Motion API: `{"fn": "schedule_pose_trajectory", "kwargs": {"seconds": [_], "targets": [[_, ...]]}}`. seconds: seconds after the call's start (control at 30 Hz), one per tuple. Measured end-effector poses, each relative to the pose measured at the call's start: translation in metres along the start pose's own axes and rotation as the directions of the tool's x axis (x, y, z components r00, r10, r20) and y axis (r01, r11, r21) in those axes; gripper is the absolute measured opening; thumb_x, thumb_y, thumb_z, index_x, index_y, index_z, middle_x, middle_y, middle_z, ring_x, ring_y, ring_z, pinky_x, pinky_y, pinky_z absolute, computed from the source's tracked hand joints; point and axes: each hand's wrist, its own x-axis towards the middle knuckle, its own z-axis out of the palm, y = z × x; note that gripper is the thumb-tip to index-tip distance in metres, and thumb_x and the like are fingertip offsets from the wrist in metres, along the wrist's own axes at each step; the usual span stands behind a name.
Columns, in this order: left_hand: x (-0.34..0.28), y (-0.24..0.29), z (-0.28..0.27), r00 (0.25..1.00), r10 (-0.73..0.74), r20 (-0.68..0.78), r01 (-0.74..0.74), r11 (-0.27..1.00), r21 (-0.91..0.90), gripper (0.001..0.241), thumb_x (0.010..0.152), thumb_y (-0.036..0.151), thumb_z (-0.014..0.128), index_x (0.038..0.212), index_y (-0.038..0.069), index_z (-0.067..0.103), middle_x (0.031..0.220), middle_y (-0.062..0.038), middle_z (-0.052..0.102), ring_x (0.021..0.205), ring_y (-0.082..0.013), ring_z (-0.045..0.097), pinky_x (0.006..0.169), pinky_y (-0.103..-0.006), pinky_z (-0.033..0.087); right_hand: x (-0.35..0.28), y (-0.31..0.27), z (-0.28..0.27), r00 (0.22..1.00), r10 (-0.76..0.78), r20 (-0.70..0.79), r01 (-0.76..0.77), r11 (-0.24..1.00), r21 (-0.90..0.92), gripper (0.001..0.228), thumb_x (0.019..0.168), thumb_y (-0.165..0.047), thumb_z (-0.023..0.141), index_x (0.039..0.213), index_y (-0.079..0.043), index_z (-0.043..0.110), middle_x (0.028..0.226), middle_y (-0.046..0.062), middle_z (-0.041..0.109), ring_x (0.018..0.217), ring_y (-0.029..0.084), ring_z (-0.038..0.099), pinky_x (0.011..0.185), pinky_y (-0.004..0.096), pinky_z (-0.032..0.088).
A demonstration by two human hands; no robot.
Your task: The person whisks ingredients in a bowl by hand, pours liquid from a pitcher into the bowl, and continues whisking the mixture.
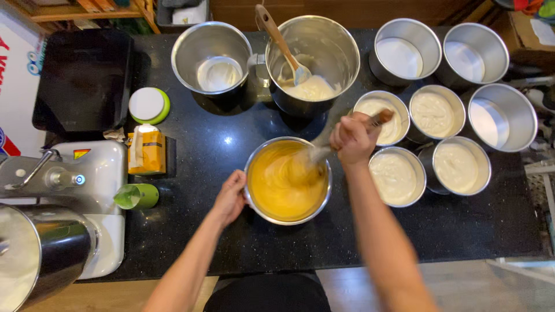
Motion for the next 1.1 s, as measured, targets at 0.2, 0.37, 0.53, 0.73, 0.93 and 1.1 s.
{"fn": "schedule_pose_trajectory", "kwargs": {"seconds": [0.2, 0.37, 0.53, 0.73, 0.93, 1.1], "targets": [[0.002, 0.010, -0.012, 0.996, 0.081, -0.032, -0.080, 0.997, 0.013, 0.022, 0.109, 0.031, 0.048, 0.097, 0.015, 0.054, 0.090, -0.001, 0.062, 0.080, -0.0122, 0.062, 0.068, -0.0332, 0.056, -0.040, 0.006, 0.000, 0.964, 0.260, 0.061, -0.267, 0.947, 0.181, 0.037, 0.091, -0.011, 0.055, 0.065, -0.018, 0.030, 0.055, -0.002, 0.029, 0.041, 0.014, 0.028, 0.037, 0.031, 0.024], [0.002, -0.012, 0.012, 0.997, 0.023, -0.072, -0.025, 0.999, -0.031, 0.020, 0.107, 0.032, 0.047, 0.096, 0.016, 0.052, 0.093, 0.002, 0.063, 0.082, -0.0117, 0.063, 0.068, -0.0319, 0.054, -0.011, 0.018, 0.033, 0.995, -0.022, -0.092, 0.034, 0.990, 0.136, 0.036, 0.090, -0.011, 0.056, 0.065, -0.017, 0.032, 0.051, -0.003, 0.029, 0.037, 0.010, 0.027, 0.035, 0.031, 0.024], [-0.006, 0.017, 0.004, 0.993, 0.043, -0.106, -0.042, 0.999, 0.009, 0.020, 0.106, 0.031, 0.047, 0.098, 0.015, 0.055, 0.093, 0.000, 0.064, 0.085, -0.0116, 0.064, 0.074, -0.0323, 0.056, -0.037, 0.007, 0.019, 0.975, 0.196, 0.102, -0.207, 0.972, 0.112, 0.040, 0.089, -0.009, 0.058, 0.060, -0.018, 0.032, 0.051, -0.001, 0.031, 0.038, 0.014, 0.031, 0.037, 0.032, 0.028], [0.004, -0.018, 0.023, 0.994, 0.103, -0.030, -0.105, 0.989, -0.106, 0.018, 0.110, 0.029, 0.050, 0.098, 0.016, 0.053, 0.088, 0.002, 0.061, 0.076, -0.0104, 0.060, 0.065, -0.0294, 0.050, -0.011, 0.018, 0.032, 0.996, 0.012, -0.086, 0.009, 0.971, 0.241, 0.031, 0.090, -0.011, 0.057, 0.067, -0.015, 0.036, 0.052, 0.000, 0.030, 0.040, 0.016, 0.028, 0.040, 0.034, 0.028], [-0.006, 0.004, 0.002, 0.998, 0.041, -0.050, -0.042, 0.999, -0.019, 0.015, 0.104, 0.028, 0.050, 0.095, 0.017, 0.055, 0.084, 0.002, 0.061, 0.073, -0.0113, 0.059, 0.060, -0.0306, 0.049, -0.005, -0.020, 0.001, 0.932, 0.350, 0.088, -0.349, 0.937, -0.027, 0.035, 0.088, -0.010, 0.057, 0.062, -0.017, 0.035, 0.052, -0.002, 0.033, 0.038, 0.014, 0.032, 0.036, 0.034, 0.032], [0.005, -0.024, 0.035, 0.995, 0.021, -0.095, -0.023, 0.999, -0.022, 0.020, 0.105, 0.032, 0.048, 0.093, 0.017, 0.053, 0.082, 0.005, 0.059, 0.071, -0.0077, 0.056, 0.059, -0.0275, 0.046, 0.002, 0.021, 0.069, 0.994, 0.044, 0.103, -0.049, 0.998, 0.044, 0.028, 0.089, -0.006, 0.061, 0.065, -0.010, 0.046, 0.054, 0.003, 0.047, 0.041, 0.012, 0.045, 0.039, 0.032, 0.037]]}}
